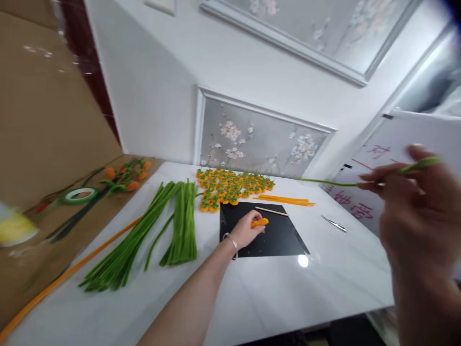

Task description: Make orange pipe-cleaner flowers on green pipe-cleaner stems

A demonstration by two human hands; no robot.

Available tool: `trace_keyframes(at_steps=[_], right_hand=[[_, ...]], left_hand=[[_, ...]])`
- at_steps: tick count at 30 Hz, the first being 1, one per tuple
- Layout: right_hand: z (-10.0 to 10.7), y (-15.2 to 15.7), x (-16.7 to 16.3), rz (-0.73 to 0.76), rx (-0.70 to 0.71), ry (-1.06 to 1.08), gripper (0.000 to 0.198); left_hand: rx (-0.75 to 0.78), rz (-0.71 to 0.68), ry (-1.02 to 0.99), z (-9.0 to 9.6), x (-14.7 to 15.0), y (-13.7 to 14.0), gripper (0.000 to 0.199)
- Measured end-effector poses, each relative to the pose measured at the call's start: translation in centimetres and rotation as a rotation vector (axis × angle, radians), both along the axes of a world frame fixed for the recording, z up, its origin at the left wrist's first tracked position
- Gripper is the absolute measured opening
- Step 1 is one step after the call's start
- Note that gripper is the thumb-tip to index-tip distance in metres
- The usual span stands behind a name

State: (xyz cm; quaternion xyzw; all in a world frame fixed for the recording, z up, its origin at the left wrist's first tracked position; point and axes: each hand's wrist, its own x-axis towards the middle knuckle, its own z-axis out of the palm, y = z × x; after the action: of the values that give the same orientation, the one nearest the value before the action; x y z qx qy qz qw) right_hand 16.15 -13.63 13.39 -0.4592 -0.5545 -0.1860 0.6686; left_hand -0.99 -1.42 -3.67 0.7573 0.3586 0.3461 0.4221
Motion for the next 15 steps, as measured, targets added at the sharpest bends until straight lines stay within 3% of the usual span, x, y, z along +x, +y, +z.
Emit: trace_keyframes(at_steps=[2,4,9,15], right_hand=[[-1.4,-0.2,1.5,-0.116,-0.114,-0.332,0.032],[-3.7,0.4,2.3,-0.055,-0.236,-0.500,0.038],[-9.6,3.5,2.9,0.004,-0.520,-0.612,0.031],[-12.6,7.5,4.4,0.103,-0.460,-0.622,0.031]], left_hand=[[-0.033,-0.027,-0.038,0.7,-0.2,0.1,0.016],[-0.057,-0.040,-0.069,1.2,-0.3,0.1,0.020],[-0.099,-0.017,-0.097,2.1,-0.4,-0.3,0.029],[-0.073,0.084,-0.092,2.3,-0.2,0.0,0.028]])
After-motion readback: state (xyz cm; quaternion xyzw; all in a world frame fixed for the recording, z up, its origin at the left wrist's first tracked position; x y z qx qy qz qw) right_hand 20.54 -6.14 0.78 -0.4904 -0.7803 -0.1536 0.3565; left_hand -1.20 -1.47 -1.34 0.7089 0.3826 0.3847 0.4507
